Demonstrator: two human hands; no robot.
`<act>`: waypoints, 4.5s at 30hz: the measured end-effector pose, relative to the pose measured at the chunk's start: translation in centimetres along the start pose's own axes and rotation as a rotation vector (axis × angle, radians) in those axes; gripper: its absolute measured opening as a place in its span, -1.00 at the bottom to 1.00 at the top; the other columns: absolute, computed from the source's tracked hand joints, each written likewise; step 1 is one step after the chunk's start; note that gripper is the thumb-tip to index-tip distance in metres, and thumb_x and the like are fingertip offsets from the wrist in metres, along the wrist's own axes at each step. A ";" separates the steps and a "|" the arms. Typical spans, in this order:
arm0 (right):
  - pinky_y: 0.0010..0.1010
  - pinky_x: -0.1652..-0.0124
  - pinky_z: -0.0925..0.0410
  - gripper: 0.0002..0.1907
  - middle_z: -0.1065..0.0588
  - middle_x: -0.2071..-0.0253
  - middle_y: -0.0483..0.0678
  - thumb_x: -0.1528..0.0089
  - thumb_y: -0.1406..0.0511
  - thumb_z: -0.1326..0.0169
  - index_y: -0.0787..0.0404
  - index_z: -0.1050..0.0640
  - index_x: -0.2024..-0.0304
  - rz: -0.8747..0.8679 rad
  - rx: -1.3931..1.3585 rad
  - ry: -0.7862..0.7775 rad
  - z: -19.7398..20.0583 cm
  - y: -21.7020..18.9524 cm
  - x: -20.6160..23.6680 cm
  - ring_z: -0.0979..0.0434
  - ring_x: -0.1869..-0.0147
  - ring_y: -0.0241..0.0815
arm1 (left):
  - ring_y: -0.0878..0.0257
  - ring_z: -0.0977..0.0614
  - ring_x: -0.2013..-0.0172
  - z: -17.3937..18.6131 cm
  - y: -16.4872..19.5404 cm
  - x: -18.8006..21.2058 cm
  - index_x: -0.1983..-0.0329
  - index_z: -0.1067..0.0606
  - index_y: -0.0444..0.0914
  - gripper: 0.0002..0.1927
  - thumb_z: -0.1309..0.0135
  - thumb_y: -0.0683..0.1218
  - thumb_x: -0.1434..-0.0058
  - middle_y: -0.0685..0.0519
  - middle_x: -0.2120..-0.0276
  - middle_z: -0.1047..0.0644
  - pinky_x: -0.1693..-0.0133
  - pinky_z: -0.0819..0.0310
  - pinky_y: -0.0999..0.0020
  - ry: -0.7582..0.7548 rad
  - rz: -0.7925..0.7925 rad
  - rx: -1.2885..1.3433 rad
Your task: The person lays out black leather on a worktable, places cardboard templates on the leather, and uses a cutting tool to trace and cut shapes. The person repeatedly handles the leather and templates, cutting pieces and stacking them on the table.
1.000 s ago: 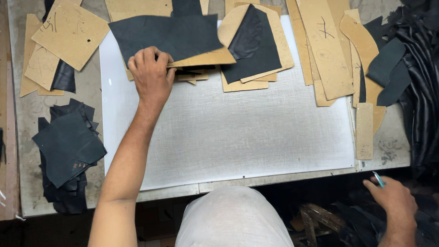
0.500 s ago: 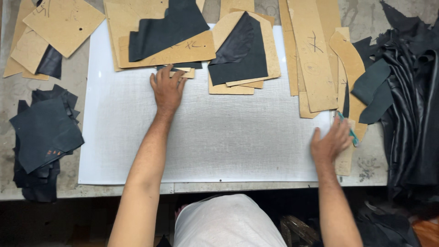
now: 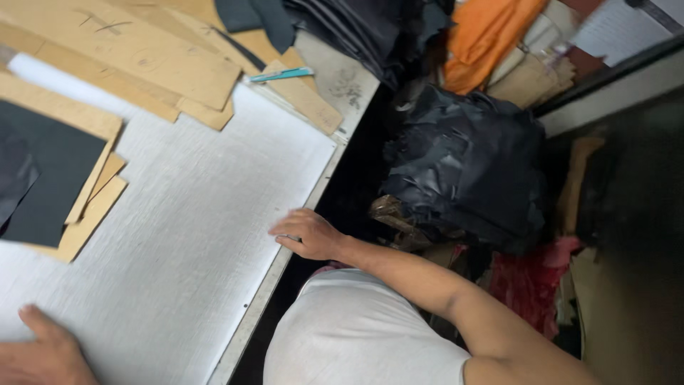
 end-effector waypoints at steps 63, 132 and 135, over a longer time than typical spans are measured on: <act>-0.54 0.32 -0.44 -0.74 -0.67 0.18 -0.04 -0.29 0.34 -0.13 0.27 -0.63 -0.02 -0.360 -0.681 -0.406 -8.1 -6.4 -3.0 -0.59 0.23 -0.32 | 0.09 -0.53 0.15 9.2 2.4 19.8 0.01 -0.62 -0.19 -0.60 -0.35 0.04 -0.11 0.04 0.21 -0.51 0.08 -0.43 0.10 -0.182 0.166 0.302; -0.35 0.17 -0.42 -0.54 -0.60 0.29 0.01 -0.21 0.04 -0.29 0.26 -0.66 0.07 -0.394 0.044 -0.057 1.8 6.9 -12.7 -0.59 0.21 -0.16 | 0.14 -0.34 -0.41 6.4 2.9 17.8 -0.06 -0.62 -0.01 -0.78 -0.19 0.02 -0.37 0.13 -0.31 -0.44 -0.44 -0.04 -0.30 0.015 -0.284 0.159; -0.16 0.25 -0.43 -0.21 -0.52 0.20 0.21 0.06 0.08 -0.50 0.38 -0.56 -0.08 -0.045 0.325 0.129 -0.3 0.5 -10.0 -0.58 0.15 0.07 | 0.19 -0.37 -0.42 5.2 2.0 16.5 -0.03 -0.59 -0.02 -0.82 -0.18 -0.03 -0.37 0.16 -0.28 -0.46 -0.49 -0.06 -0.23 -0.086 -0.190 0.262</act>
Point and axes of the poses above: each hand's wrist, its own x-axis away from the middle knuckle, its own z-axis out of the back of the hand, y = z × x, the point moved 10 cm from there along -x, towards the middle knuckle
